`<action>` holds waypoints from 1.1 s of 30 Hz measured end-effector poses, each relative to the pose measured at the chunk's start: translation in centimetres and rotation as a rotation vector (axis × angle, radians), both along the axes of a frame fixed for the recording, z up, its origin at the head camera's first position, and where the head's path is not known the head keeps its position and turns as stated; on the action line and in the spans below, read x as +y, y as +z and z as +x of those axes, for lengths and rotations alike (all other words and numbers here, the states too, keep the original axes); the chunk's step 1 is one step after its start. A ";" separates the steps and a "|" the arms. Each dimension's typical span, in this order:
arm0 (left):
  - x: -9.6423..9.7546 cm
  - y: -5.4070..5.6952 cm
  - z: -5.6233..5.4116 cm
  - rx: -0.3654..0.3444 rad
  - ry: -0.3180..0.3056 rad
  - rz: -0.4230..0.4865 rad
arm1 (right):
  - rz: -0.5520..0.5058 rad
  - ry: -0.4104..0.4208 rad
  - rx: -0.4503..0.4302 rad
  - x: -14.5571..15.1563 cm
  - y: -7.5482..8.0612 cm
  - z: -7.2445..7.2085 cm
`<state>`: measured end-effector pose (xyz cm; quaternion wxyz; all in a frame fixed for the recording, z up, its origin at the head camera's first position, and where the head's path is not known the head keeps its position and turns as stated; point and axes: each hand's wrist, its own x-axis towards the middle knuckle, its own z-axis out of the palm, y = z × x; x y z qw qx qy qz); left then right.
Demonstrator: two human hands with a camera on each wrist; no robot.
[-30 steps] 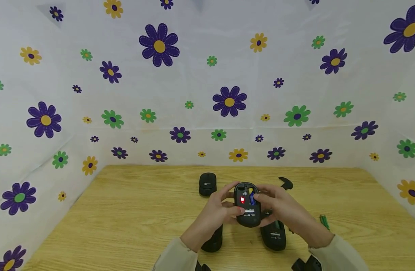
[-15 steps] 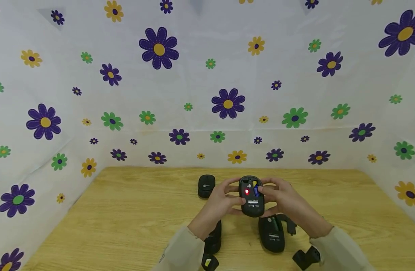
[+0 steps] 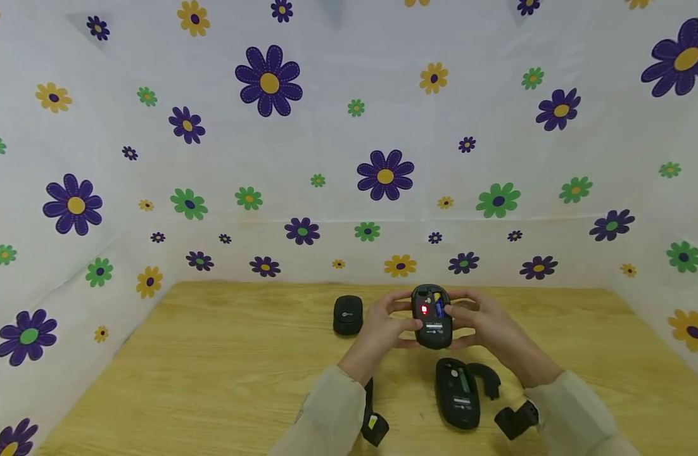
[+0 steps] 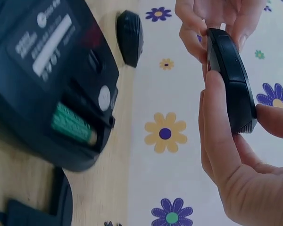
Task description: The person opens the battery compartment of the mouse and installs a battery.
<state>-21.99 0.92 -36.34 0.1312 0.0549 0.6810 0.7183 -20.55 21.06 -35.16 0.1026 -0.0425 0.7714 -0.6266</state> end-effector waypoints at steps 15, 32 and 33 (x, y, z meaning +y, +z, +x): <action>2.4 -0.7 -1.4 -0.029 0.063 -0.020 | 0.027 -0.031 -0.016 1.7 -0.4 -1.4; 3.6 -2.0 -2.6 -0.089 0.101 0.001 | 0.096 -0.046 -0.083 2.4 -1.4 -2.5; 3.7 -2.1 -2.6 -0.088 0.104 0.003 | 0.100 -0.049 -0.090 2.4 -1.5 -2.6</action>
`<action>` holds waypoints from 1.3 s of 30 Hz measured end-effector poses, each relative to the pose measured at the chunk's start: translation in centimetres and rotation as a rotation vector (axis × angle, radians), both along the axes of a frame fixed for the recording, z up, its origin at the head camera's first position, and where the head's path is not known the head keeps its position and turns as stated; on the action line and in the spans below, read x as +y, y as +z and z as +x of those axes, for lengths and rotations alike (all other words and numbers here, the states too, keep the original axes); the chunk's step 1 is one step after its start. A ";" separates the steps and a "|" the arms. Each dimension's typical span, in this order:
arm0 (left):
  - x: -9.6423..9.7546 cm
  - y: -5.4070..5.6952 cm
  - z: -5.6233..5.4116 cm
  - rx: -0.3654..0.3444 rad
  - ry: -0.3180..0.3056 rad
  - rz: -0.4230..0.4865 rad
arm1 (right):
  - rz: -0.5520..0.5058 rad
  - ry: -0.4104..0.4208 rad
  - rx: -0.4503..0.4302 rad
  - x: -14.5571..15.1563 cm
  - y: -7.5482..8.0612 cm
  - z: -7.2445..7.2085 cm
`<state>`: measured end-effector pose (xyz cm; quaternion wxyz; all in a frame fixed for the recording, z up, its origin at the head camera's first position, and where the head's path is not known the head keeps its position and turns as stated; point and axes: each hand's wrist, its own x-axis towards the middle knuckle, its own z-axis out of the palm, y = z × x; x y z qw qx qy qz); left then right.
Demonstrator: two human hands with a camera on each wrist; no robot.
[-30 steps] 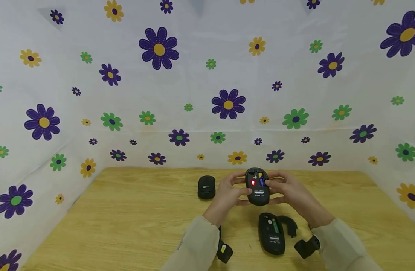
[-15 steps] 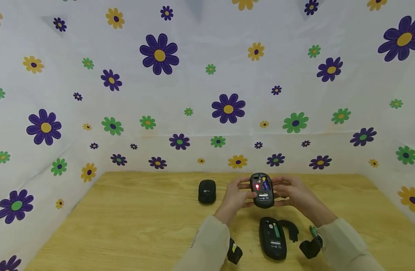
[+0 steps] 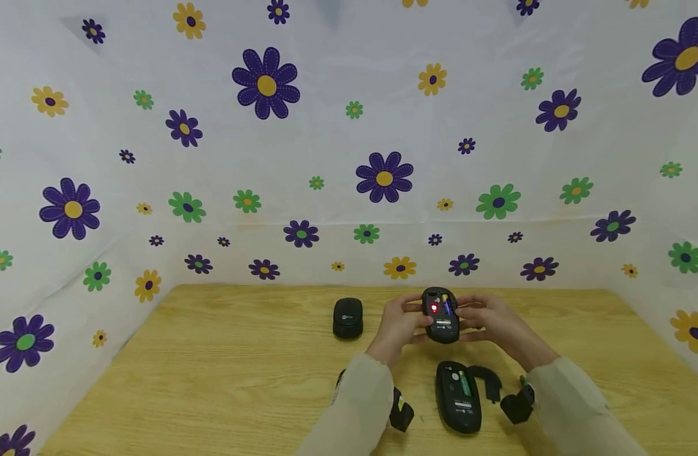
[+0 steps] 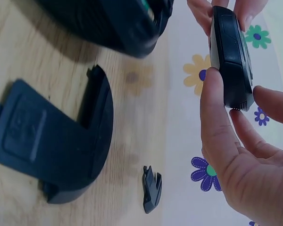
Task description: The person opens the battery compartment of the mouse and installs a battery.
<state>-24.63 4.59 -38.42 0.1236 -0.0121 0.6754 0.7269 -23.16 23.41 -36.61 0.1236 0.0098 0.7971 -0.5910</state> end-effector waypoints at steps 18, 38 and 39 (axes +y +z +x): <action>2.0 -1.0 -1.6 -0.048 0.066 -0.049 | 0.007 -0.013 -0.026 1.2 -0.8 -1.6; 2.3 -2.5 -2.7 -0.073 0.060 -0.092 | 0.048 -0.028 -0.102 1.2 -2.1 -3.1; 2.4 -2.6 -2.7 -0.071 0.061 -0.096 | 0.051 -0.030 -0.104 1.2 -2.1 -3.1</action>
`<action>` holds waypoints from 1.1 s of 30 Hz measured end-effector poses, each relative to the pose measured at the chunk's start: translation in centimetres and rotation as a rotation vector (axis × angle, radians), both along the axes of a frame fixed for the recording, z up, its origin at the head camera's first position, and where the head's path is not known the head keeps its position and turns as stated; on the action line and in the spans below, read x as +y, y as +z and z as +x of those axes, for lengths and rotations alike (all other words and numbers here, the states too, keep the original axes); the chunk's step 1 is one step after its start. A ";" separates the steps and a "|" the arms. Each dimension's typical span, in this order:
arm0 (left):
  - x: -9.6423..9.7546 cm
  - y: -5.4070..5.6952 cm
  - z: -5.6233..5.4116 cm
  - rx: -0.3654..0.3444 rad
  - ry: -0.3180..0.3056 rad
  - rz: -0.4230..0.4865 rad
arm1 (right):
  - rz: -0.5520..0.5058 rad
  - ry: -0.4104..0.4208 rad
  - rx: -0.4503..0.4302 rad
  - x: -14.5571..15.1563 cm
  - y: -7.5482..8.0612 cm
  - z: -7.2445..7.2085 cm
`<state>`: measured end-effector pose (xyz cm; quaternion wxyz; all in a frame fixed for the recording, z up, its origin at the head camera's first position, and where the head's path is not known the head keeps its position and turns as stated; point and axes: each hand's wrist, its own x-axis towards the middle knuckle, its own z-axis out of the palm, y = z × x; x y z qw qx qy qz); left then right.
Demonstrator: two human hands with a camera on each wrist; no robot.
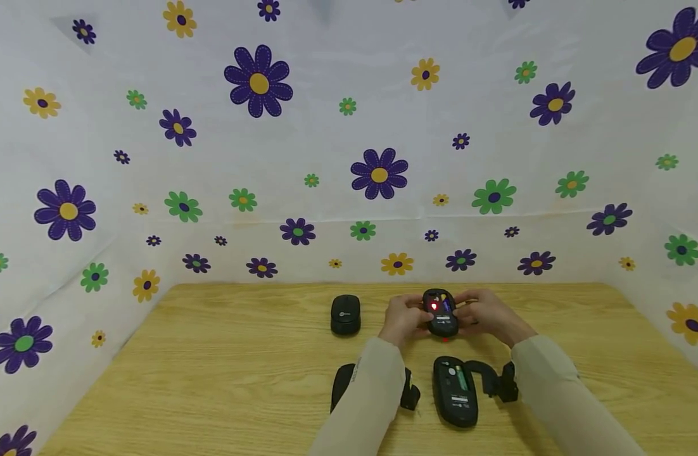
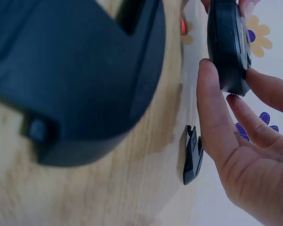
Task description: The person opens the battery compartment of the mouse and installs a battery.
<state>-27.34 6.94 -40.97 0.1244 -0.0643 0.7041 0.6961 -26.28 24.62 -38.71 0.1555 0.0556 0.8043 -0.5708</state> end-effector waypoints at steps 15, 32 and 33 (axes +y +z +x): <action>0.3 0.2 -0.2 0.014 -0.017 -0.116 | 0.068 -0.017 -0.013 -0.1 -0.1 -0.4; 0.3 0.7 -0.1 0.046 -0.038 -0.208 | 0.132 -0.022 -0.018 -0.2 0.0 -0.5; 0.2 0.8 0.0 0.044 -0.037 -0.204 | 0.138 -0.024 -0.019 -0.2 0.1 -0.4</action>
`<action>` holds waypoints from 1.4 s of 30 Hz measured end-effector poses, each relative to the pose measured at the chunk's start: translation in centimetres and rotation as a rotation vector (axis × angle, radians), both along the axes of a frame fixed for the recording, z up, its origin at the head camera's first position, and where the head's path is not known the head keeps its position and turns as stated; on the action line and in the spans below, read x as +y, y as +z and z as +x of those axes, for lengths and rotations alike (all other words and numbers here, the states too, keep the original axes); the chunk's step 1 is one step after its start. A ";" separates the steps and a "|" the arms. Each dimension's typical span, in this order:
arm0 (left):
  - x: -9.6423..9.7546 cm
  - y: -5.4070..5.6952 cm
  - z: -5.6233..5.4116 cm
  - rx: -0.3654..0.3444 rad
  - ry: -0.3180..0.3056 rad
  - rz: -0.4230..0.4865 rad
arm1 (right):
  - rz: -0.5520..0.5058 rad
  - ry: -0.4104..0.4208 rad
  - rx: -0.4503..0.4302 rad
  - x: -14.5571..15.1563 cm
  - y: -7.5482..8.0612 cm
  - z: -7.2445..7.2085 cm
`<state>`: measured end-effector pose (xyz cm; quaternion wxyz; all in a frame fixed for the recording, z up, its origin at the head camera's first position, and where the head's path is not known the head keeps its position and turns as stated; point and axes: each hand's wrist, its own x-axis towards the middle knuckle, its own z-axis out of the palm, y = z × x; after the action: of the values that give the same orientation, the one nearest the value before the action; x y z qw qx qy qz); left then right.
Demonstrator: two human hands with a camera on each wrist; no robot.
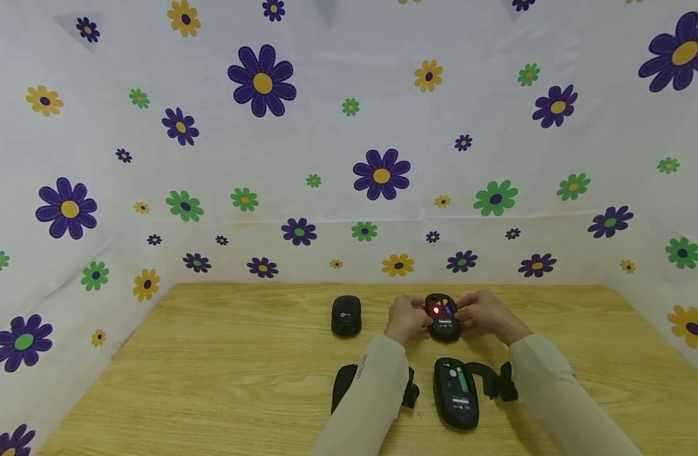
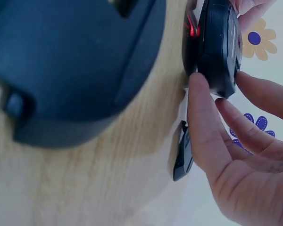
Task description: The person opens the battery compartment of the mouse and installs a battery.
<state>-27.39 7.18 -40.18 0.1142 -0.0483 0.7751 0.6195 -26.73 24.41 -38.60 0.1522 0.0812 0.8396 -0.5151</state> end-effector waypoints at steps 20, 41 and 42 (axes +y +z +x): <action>-4.1 2.6 0.2 0.075 -0.181 0.027 | -0.015 0.029 0.070 0.2 2.3 1.0; -10.4 4.3 1.3 0.114 -0.297 0.017 | -0.153 0.134 0.145 -2.9 4.0 3.2; -10.7 4.4 1.4 0.120 -0.301 0.007 | -0.164 0.139 0.145 -3.1 4.0 3.3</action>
<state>-26.00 -3.48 -35.81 0.1592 0.1058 0.7768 0.6000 -23.45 21.35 -34.63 0.1323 -0.0273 0.8071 -0.5747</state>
